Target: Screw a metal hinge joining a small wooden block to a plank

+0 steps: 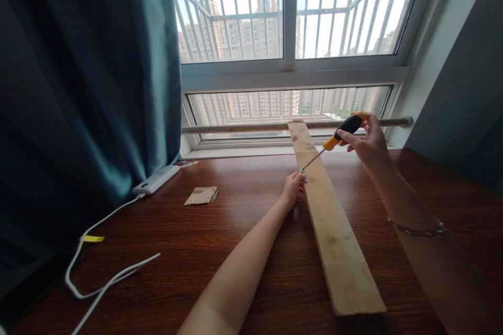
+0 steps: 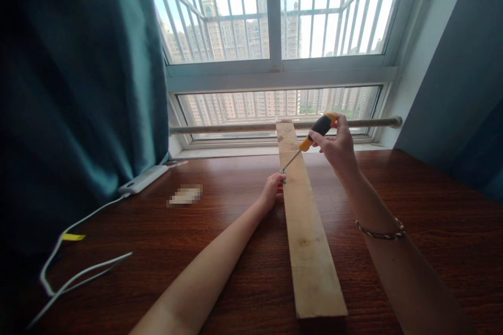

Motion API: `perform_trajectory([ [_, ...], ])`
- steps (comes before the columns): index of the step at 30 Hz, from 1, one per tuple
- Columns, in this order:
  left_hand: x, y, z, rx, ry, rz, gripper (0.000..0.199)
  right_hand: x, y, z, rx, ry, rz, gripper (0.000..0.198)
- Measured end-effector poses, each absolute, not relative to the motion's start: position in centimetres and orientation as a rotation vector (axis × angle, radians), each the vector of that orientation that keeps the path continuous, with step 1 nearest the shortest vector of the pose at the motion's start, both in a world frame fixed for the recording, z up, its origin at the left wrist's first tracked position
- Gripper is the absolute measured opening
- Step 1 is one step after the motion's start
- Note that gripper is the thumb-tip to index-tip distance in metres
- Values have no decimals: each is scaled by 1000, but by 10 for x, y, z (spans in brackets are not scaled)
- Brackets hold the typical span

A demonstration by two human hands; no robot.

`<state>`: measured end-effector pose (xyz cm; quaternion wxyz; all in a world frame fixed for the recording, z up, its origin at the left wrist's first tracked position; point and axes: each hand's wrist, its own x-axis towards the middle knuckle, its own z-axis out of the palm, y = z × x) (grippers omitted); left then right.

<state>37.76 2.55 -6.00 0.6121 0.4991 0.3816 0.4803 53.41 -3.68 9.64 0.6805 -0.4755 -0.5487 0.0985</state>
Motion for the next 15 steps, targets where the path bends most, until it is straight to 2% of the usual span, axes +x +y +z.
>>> perform_trajectory([
  [4, 378, 25, -60, 1142, 881, 1106, 24, 541, -32, 93, -1086, -1219, 95, 56],
  [7, 378, 25, -60, 1140, 872, 1111, 24, 542, -32, 93, -1030, -1182, 206, 62],
  [11, 378, 26, -61, 1135, 851, 1124, 25, 539, -35, 97, -943, -1213, 385, 55],
  [15, 379, 25, -60, 1128, 838, 1123, 25, 539, -35, 96, -1005, -1193, 360, 54],
])
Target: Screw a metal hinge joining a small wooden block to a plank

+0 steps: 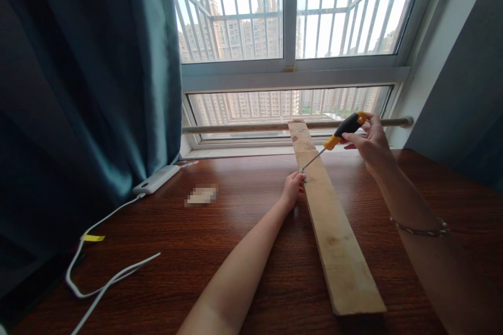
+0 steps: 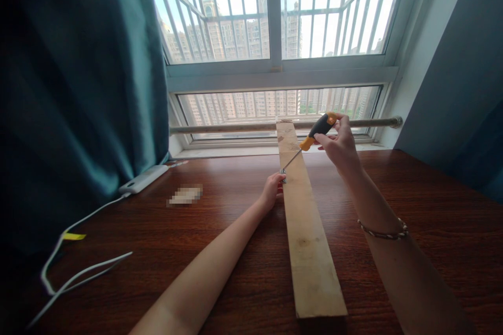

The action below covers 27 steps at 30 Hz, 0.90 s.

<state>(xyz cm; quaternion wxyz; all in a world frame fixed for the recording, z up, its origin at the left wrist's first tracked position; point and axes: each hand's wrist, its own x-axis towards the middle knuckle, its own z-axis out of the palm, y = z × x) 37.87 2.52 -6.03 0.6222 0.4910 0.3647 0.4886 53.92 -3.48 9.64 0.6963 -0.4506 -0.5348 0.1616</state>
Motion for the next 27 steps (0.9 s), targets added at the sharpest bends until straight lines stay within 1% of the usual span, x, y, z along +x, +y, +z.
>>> perform_trajectory([
  [5, 378, 24, -59, 1128, 824, 1123, 23, 547, -30, 91, -1126, -1207, 82, 56],
  [7, 378, 23, -59, 1125, 824, 1124, 23, 549, -28, 92, -1127, -1210, 59, 60],
  [10, 378, 24, -59, 1119, 822, 1121, 23, 547, -29, 94, -1015, -1218, 191, 64],
  [13, 378, 24, -60, 1115, 824, 1116, 24, 543, -29, 95, -899, -1209, 336, 58],
  [16, 378, 25, -60, 1111, 827, 1112, 24, 539, -29, 93, -851, -1161, 405, 51],
  [20, 378, 24, -60, 1102, 833, 1111, 26, 534, -25, 86, -823, -1117, 524, 52],
  [22, 378, 24, -59, 1095, 838, 1111, 27, 532, -22, 83, -846, -1086, 504, 52],
  [25, 378, 24, -59, 1089, 843, 1106, 27, 530, -20, 82, -875, -1011, 382, 47],
  [27, 379, 25, -60, 1089, 844, 1103, 26, 530, -22, 86, -841, -986, 413, 45],
])
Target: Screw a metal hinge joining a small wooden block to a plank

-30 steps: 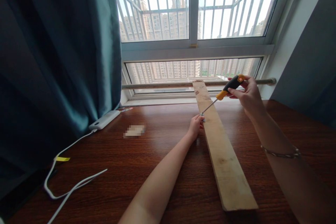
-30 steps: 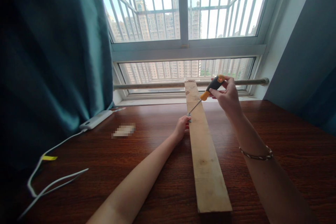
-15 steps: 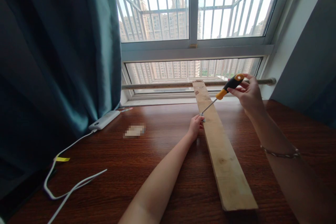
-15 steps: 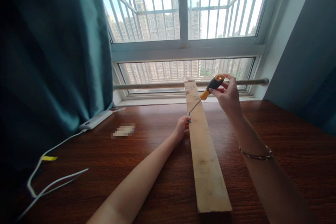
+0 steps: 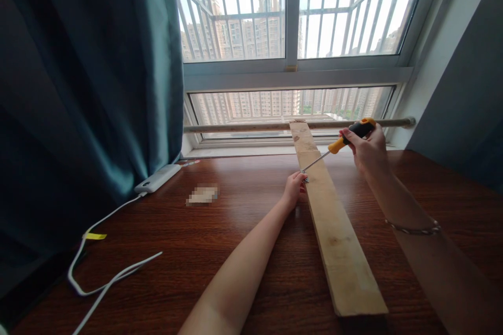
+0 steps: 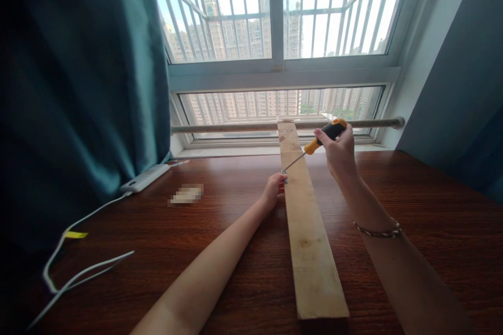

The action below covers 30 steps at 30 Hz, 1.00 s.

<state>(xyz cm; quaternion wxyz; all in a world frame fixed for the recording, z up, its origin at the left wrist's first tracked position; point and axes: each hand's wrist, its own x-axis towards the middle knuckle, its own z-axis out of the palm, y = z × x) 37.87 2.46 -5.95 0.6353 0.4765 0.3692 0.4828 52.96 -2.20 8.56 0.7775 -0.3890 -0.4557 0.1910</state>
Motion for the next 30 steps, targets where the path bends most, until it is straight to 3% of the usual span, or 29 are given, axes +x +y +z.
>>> perform_trajectory([
  [15, 365, 32, -51, 1183, 894, 869, 23, 541, -32, 97, -900, -1000, 536, 49],
  [30, 364, 24, -40, 1216, 824, 692, 38, 528, -30, 89, -902, -1058, 570, 48],
])
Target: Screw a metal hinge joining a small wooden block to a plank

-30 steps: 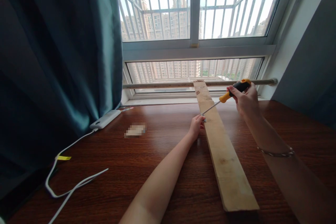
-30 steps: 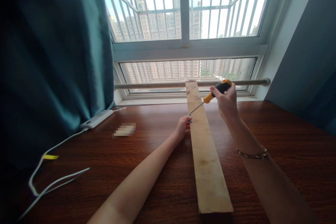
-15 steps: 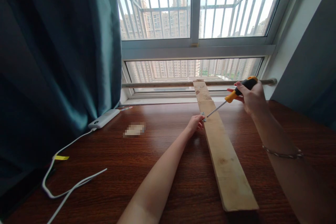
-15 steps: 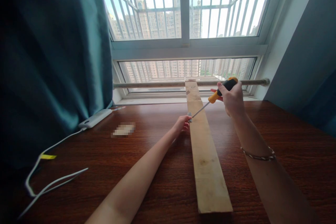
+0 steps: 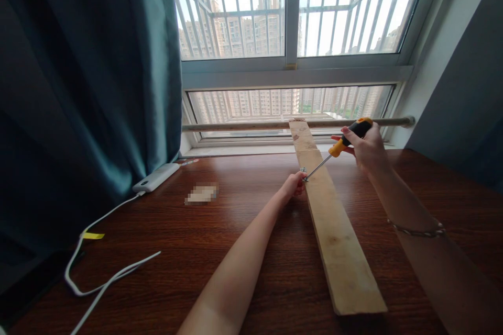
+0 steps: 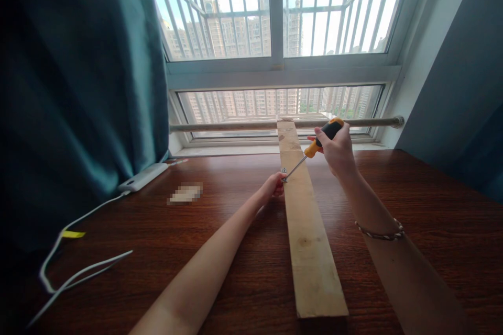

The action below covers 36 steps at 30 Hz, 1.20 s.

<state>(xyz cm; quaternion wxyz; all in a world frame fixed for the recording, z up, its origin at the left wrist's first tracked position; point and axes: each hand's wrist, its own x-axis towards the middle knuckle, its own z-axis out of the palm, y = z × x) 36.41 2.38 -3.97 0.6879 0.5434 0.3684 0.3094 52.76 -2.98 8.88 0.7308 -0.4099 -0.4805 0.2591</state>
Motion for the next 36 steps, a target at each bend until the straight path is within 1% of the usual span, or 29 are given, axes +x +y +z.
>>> perform_trajectory([
  [10, 358, 27, -37, 1271, 767, 460, 49, 528, -30, 86, -920, -1215, 489, 46],
  [12, 357, 27, -37, 1278, 763, 456, 49, 528, -31, 87, -950, -1280, 377, 46],
  [15, 356, 26, -37, 1284, 760, 455, 50, 530, -38, 93, -1078, -1371, 63, 49],
  [17, 356, 26, -37, 1285, 761, 454, 50, 532, -43, 97, -1157, -1400, -62, 52],
  [19, 356, 27, -38, 1286, 764, 450, 50, 533, -47, 100, -1164, -1413, -39, 59],
  [21, 356, 28, -38, 1285, 767, 444, 50, 533, -48, 101, -1101, -1413, 63, 64],
  [23, 356, 28, -39, 1285, 770, 436, 51, 531, -46, 99, -1039, -1392, 156, 61],
  [25, 356, 29, -39, 1286, 769, 428, 51, 529, -43, 96, -1023, -1341, 178, 56],
  [27, 356, 28, -39, 1287, 765, 424, 51, 528, -41, 93, -1044, -1290, 148, 56],
  [31, 355, 27, -37, 1289, 754, 427, 50, 526, -41, 91, -1093, -1268, 81, 62],
  [36, 355, 27, -38, 1290, 736, 426, 52, 527, -45, 94, -1153, -1255, -120, 64],
])
